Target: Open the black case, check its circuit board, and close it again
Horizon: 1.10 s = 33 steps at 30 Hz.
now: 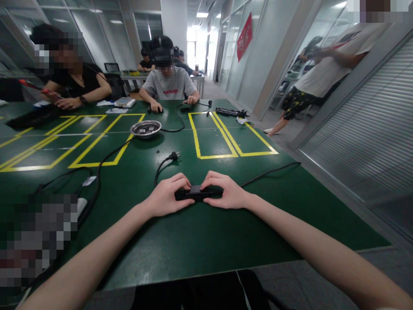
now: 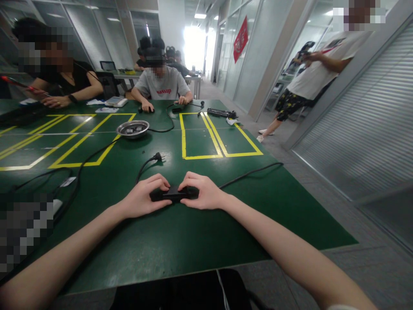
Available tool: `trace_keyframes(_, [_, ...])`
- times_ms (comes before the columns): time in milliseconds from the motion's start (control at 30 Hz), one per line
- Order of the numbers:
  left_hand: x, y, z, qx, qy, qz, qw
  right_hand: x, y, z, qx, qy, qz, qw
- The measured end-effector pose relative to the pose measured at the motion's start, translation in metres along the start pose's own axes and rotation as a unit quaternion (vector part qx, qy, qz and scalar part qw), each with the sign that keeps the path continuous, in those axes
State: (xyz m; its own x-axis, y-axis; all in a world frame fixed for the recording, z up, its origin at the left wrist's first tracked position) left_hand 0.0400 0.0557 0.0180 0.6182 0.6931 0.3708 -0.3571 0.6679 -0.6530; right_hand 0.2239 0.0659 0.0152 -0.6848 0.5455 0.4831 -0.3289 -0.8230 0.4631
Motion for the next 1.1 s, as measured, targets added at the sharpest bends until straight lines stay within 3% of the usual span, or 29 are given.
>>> trace_keyframes(267, [0.001, 0.0, 0.003, 0.018, 0.0, 0.002, 1.0, -0.001, -0.002, -0.005, -0.107, 0.011, 0.009, 0.994])
trace_keyframes(567, [-0.002, 0.0, -0.005, 0.088, -0.004, -0.057, 0.994, -0.001, 0.002, -0.006, -0.107, 0.001, 0.029, 0.994])
trace_keyframes(733, [-0.001, -0.005, -0.007, 0.107, 0.009, -0.051, 0.993, -0.001, 0.008, -0.006, -0.139, -0.014, 0.069, 0.988])
trace_keyframes(933, [0.002, -0.008, -0.006, 0.136, 0.029, 0.0, 0.99, -0.004, 0.029, 0.0, -0.245, -0.076, 0.194, 0.947])
trace_keyframes(1100, [0.002, -0.002, -0.007, 0.1, 0.016, 0.031, 0.994, -0.007, 0.033, 0.003, -0.307, -0.099, 0.213, 0.922])
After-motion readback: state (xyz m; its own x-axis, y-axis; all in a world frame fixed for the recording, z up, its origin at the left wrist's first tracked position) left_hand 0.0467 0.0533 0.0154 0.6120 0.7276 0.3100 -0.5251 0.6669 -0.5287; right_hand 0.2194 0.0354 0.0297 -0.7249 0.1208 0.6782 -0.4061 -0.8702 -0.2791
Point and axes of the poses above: each hand's wrist, its own x-axis towards the middle knuckle, its own z-axis out of the back of the hand, y = z × x, the point moved 6 cm from there along x, towards the middle knuckle, and after that the axes turned 9 degrees about -x, right-handed, at the moved point
